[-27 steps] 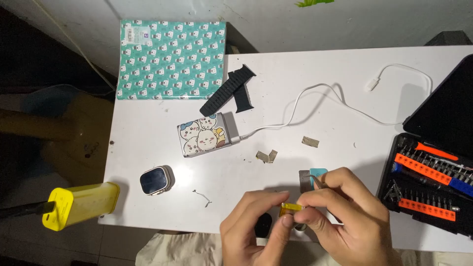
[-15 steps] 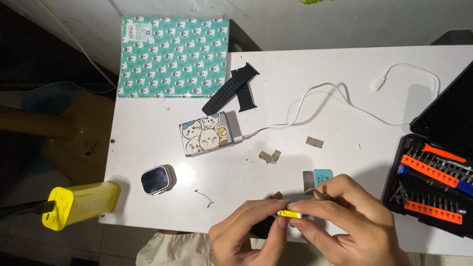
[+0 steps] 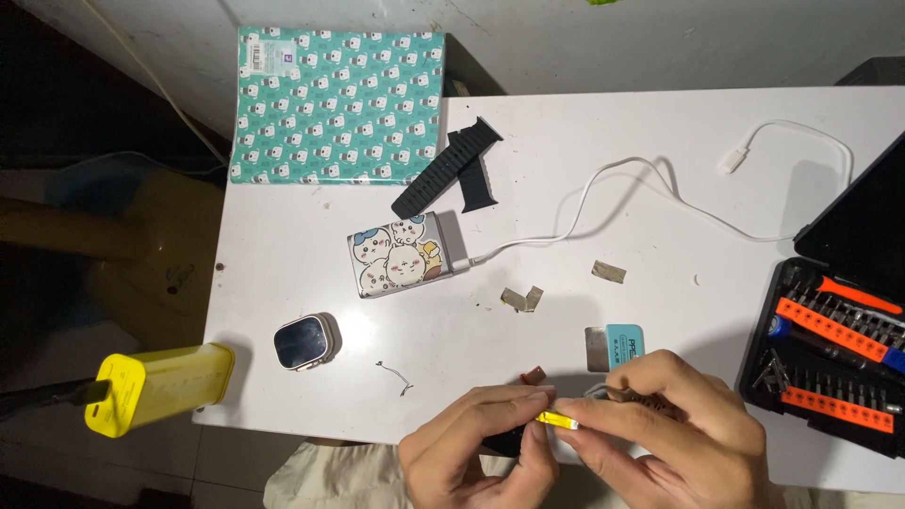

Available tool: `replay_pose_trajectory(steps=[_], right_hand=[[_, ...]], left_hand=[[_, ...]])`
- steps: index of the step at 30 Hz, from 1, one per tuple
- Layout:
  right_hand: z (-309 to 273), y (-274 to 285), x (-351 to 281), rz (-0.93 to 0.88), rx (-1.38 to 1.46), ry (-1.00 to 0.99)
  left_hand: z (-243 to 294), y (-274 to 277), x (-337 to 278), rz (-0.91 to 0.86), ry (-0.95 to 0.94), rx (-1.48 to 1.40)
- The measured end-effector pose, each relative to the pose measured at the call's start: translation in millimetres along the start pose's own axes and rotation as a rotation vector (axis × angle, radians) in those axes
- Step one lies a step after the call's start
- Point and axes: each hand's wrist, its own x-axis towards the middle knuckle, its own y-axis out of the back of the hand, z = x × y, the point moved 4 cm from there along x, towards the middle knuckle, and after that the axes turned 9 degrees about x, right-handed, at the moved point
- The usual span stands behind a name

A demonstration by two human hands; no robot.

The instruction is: Using tweezers to carefully position and install a small replacement battery into a smartwatch.

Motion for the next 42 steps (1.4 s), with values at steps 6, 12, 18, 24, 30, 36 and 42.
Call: replay_pose_trajectory(steps=[6,12,18,24,30,36,42], right_hand=[[6.4,2.4,-3.9,-0.040,-0.034,0.057],[8.4,1.8,2.8,-0.098,0.014,0.166],[11.4,-2.7,2.3,-0.075,-0.009,0.250],[6.3,-2.4,5.0,-0.108,0.025,0.232],[7.2,0.7,9.3,-0.102,0.141,0.006],[17.6,7.0,12.7,-0.260,0.364,-0.332],[22.7,8.2,15.6,-0.317,0.347,-0.372]], left_hand=[[-1.9,-0.2,-2.0,-0.007,-0.022,0.006],[-5.2,-0.4,-5.0,-0.004,0.001,0.024],[-3.5,-4.2,-7.3,0.064,0.050,0.061],[0.4,-4.8,-3.8,0.127,0.078,0.059],[13.7,-0.1,9.5,0.029,-0.150,0.182],[-7.9,7.1,-14.0,-0.012,-0.638,0.226],[-3.3,7.8,-7.3,-0.157,-0.718,0.353]])
